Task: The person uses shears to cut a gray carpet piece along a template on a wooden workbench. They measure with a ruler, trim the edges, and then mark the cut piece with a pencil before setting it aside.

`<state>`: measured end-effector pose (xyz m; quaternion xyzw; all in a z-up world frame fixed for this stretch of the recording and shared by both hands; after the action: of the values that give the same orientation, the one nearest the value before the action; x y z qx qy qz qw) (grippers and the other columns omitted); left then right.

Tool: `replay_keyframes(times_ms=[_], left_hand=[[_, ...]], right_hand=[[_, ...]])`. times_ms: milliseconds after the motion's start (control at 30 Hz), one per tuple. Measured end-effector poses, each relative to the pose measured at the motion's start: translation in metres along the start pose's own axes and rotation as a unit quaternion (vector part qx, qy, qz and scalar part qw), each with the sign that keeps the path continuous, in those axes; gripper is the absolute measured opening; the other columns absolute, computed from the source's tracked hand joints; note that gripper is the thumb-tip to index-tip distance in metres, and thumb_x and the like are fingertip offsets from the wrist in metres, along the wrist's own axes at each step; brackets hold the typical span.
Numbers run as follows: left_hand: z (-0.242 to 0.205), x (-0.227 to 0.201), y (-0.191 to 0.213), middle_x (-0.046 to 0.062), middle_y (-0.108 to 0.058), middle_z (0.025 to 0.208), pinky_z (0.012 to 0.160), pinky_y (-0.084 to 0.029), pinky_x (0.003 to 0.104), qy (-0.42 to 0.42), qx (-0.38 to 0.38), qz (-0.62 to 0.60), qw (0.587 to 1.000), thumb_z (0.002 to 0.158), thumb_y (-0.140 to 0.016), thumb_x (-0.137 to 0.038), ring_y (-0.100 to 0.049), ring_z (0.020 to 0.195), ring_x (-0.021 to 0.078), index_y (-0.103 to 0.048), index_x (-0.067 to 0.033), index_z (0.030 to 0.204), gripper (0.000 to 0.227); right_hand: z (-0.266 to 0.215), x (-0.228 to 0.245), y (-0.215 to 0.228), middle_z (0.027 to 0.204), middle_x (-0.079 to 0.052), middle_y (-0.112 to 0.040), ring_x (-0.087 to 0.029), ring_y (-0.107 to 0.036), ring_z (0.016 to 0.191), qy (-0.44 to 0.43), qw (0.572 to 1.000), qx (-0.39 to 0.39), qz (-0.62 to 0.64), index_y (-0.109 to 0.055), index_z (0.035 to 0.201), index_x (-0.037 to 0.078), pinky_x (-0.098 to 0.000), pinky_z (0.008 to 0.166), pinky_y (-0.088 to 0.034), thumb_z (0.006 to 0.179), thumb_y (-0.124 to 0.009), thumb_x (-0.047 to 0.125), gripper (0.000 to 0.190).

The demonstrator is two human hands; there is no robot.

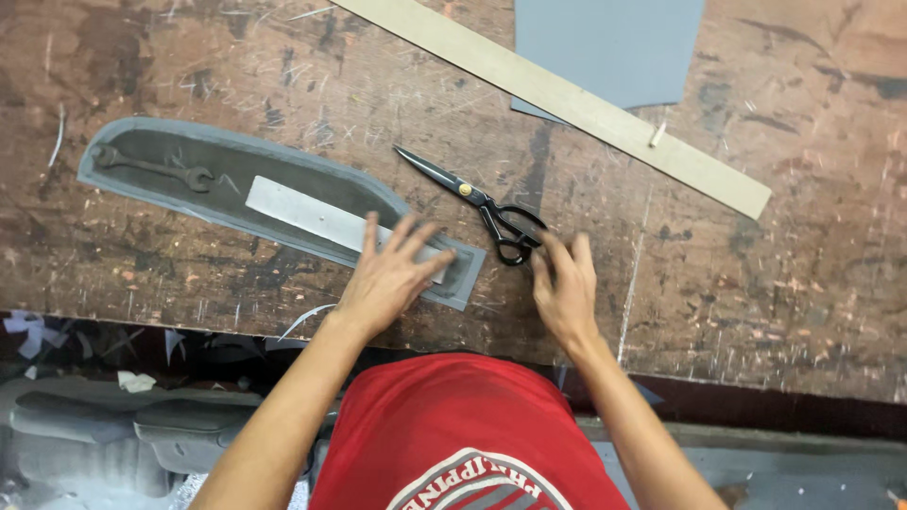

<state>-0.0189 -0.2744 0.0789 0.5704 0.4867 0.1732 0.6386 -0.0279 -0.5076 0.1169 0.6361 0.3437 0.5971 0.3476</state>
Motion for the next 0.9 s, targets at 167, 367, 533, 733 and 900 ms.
replay_keyframes(times_ms=[167, 367, 533, 733, 900], left_hand=[[0.007, -0.016, -0.01, 0.004, -0.056, 0.143, 0.112, -0.029, 0.065, -0.109, 0.06, 0.013, 0.992, 0.08, -0.071, -0.017, -0.045, 0.136, 0.0305, -0.07, -0.0301, 0.128, 0.049], [0.011, -0.014, -0.001, 0.005, -0.057, 0.135, 0.111, -0.027, 0.068, -0.089, 0.051, -0.031, 0.994, 0.086, -0.069, -0.027, -0.045, 0.132, 0.0326, -0.072, -0.027, 0.123, 0.037], [-0.007, 0.006, 0.022, 0.01, -0.06, 0.135, 0.113, -0.031, 0.062, -0.087, -0.087, -0.107, 0.987, 0.087, -0.071, -0.019, -0.05, 0.133, 0.0334, -0.071, -0.017, 0.121, 0.034], [-0.057, 0.121, 0.051, 0.012, -0.063, 0.13, 0.108, -0.04, 0.052, 0.04, -0.191, -0.08, 0.978, 0.086, -0.071, -0.006, -0.055, 0.13, 0.0334, -0.07, -0.0102, 0.122, 0.037], [-0.095, 0.227, 0.072, 0.009, -0.064, 0.13, 0.114, -0.041, 0.05, 0.16, -0.24, -0.052, 0.956, 0.09, -0.075, -0.014, -0.055, 0.132, 0.0326, -0.069, -0.0126, 0.128, 0.038]], right_hand=[[0.021, 0.023, -0.024, 0.112, -0.019, -0.049, -0.037, -0.053, 0.103, 0.02, 0.993, 0.066, -0.095, -0.059, 0.134, 0.012, -0.0526, 0.078, -0.045, 0.079, -0.071, 0.008, 0.057], [0.024, 0.02, -0.036, 0.112, -0.012, -0.053, -0.033, -0.051, 0.11, 0.0, 0.986, 0.084, -0.143, -0.063, 0.133, 0.02, -0.055, 0.082, -0.042, 0.085, -0.074, 0.017, 0.049], [0.032, 0.004, -0.033, 0.113, -0.009, -0.056, -0.031, -0.053, 0.111, 0.0, 0.987, 0.062, -0.147, -0.066, 0.132, 0.024, -0.0534, 0.083, -0.044, 0.088, -0.074, 0.018, 0.044], [0.029, 0.015, -0.013, 0.114, -0.015, -0.056, -0.037, -0.058, 0.107, -0.027, 0.992, -0.012, -0.12, -0.067, 0.127, 0.015, -0.0518, 0.082, -0.048, 0.083, -0.077, 0.013, 0.045], [0.014, 0.085, -0.08, 0.124, -0.023, -0.053, -0.045, -0.06, 0.101, 0.033, 0.99, 0.108, -0.087, -0.063, 0.126, 0.012, -0.0552, 0.081, -0.052, 0.079, -0.079, 0.015, 0.05]])
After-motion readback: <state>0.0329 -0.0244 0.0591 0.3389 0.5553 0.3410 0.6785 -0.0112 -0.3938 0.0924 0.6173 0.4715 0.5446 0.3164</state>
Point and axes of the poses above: each hand's wrist, its own z-axis towards the middle knuckle, its own y-axis out of the back of the hand, x = y × z, the point moved 8 cm from there along z, towards the middle knuckle
